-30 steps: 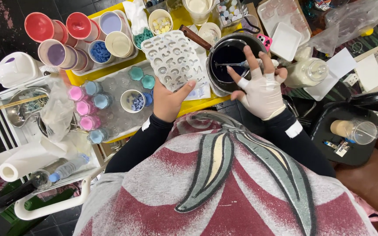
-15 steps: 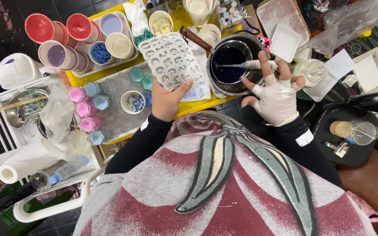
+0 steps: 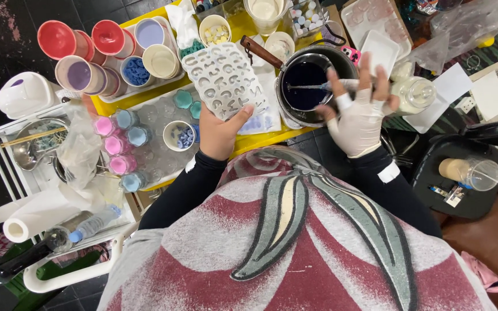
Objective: Filling a letter-shaped silicone mold with blue wax using a dropper.
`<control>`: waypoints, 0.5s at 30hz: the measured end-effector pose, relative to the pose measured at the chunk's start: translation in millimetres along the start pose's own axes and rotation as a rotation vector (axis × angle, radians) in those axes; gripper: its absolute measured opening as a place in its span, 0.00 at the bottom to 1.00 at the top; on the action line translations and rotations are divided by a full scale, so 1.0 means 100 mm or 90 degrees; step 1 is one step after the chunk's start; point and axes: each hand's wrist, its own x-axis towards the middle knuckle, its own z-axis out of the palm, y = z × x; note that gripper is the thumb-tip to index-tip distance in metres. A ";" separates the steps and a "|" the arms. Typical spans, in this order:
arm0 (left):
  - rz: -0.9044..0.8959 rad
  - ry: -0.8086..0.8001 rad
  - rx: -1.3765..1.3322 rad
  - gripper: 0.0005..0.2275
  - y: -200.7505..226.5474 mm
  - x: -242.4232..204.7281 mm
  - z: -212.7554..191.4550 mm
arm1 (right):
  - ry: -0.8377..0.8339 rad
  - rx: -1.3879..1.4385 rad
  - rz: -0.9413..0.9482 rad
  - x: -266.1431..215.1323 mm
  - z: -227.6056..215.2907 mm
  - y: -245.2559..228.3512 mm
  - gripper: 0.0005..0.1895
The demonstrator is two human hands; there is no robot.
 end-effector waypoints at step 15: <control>-0.005 -0.034 -0.031 0.24 -0.07 0.00 -0.01 | -0.036 0.030 0.154 0.05 -0.14 -0.13 0.49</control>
